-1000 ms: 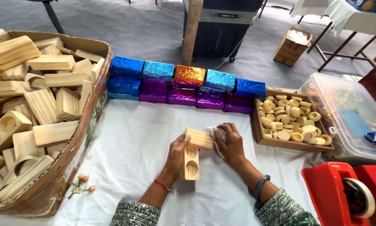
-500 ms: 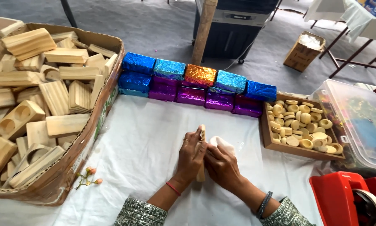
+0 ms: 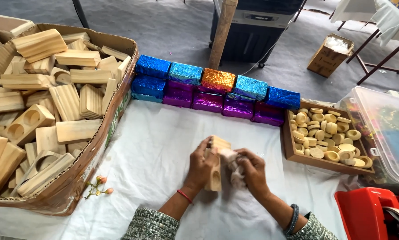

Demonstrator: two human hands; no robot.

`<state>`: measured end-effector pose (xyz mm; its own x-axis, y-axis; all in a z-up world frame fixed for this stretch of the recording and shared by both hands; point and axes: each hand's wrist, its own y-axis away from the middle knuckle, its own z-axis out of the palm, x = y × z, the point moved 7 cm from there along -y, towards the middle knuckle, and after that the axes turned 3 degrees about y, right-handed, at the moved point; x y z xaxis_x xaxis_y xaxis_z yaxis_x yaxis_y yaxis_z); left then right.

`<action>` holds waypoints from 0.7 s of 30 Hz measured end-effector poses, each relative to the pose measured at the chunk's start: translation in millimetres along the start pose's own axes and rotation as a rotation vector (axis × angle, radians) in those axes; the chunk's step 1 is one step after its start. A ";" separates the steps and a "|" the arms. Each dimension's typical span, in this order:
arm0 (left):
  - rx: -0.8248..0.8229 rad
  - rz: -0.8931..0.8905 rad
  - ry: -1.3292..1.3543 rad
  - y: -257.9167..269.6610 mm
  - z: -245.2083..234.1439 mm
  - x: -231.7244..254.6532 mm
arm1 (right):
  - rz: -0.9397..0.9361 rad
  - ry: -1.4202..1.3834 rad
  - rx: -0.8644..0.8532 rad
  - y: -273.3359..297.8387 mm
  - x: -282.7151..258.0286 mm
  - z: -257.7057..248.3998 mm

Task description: Wrapping a wooden block in decorative foil and wiping wooden objects with a white cloth.

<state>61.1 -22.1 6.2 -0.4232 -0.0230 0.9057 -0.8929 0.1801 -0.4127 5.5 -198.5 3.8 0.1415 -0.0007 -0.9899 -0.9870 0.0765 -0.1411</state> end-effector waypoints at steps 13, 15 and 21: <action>-0.045 -0.389 0.430 2.4 4.1 -14.1 | -0.528 1.224 -0.057 -12.3 -44.8 33.9; -0.033 -0.392 0.331 1.5 2.2 -19.9 | -0.483 1.239 -0.082 -20.4 -35.9 26.1; 0.033 -0.339 0.531 -6.3 -1.9 -37.5 | -0.443 1.151 0.012 -27.3 -30.5 -4.4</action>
<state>82.9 -20.5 -24.9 0.0107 0.4196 0.9076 -0.9719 0.2179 -0.0892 27.9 -205.0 37.8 0.3086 -0.9059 -0.2901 -0.8692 -0.1447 -0.4728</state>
